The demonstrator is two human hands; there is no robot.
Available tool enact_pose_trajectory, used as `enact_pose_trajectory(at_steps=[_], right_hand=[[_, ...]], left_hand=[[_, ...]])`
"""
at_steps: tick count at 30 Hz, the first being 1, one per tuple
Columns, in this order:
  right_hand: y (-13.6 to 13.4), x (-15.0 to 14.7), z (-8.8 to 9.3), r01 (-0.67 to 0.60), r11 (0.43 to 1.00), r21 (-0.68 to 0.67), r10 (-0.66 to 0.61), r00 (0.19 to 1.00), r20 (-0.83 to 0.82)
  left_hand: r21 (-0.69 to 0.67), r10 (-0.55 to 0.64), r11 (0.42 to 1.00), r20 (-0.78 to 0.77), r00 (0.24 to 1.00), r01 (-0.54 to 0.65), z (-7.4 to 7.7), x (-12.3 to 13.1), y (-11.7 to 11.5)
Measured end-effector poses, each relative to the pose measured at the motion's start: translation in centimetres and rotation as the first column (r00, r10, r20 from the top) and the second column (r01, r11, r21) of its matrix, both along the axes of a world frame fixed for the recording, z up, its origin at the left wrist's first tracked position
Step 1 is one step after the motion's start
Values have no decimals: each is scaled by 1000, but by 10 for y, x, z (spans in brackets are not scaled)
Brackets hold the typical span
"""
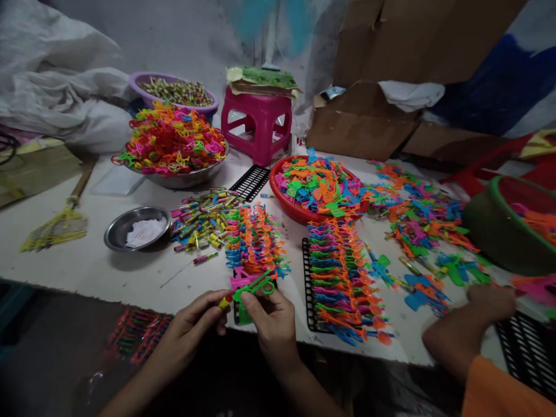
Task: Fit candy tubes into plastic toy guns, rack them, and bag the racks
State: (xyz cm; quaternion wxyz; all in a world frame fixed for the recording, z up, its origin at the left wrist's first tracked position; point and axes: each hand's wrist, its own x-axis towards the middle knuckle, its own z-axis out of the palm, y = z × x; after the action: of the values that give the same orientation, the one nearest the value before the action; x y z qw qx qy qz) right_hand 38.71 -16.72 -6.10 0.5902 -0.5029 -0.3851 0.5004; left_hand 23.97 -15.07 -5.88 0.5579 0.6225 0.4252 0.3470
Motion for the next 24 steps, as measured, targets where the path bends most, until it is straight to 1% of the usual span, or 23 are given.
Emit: enact_pose_trajectory(at_steps=[4, 8, 10, 13, 15, 16, 17, 18, 19, 21, 22, 24], right_hand=[[-2, 2, 3, 37, 999, -2, -37, 998, 41], [-4, -5, 2, 76, 997, 6, -77, 996, 50], [-4, -8, 2, 80, 996, 25, -82, 992, 94], [-3, -2, 4, 64, 995, 78, -80, 971, 223], [-2, 13, 3, -23, 993, 113, -15, 946, 325], [-1, 23, 0, -59, 990, 127, 6, 924, 383], [0, 34, -5, -65, 988, 138, -4, 894, 447], [0, 43, -11, -42, 988, 146, -41, 854, 519], [0, 52, -20, -4, 988, 155, -90, 800, 594], [1, 62, -40, 46, 981, 187, -168, 675, 718], [2, 64, -50, 33, 978, 207, -182, 624, 760], [2, 61, -68, -21, 968, 251, -197, 558, 806]], left_hand=[[33, 0, 999, -14, 1000, 0, -6, -1, 1], [168, -6, 986, -66, 998, 17, -7, 1, -6], [214, -18, 976, -89, 996, 37, -6, 2, -10], [170, -31, 984, -80, 996, 45, -7, 2, -8], [126, 40, 992, -73, 997, -30, -10, -3, -3], [108, 102, 990, -79, 992, -93, -14, -7, 0], [94, 172, 982, -85, 981, -164, -18, -10, 4], [84, 234, 970, -91, 968, -226, -23, -13, 7], [87, 270, 961, -99, 958, -262, -29, -15, 10], [163, 273, 953, -100, 957, -255, -41, -14, 15], [239, 261, 943, -99, 960, -232, -48, -10, 18], [417, 256, 887, -89, 963, -198, -60, 0, 24]])
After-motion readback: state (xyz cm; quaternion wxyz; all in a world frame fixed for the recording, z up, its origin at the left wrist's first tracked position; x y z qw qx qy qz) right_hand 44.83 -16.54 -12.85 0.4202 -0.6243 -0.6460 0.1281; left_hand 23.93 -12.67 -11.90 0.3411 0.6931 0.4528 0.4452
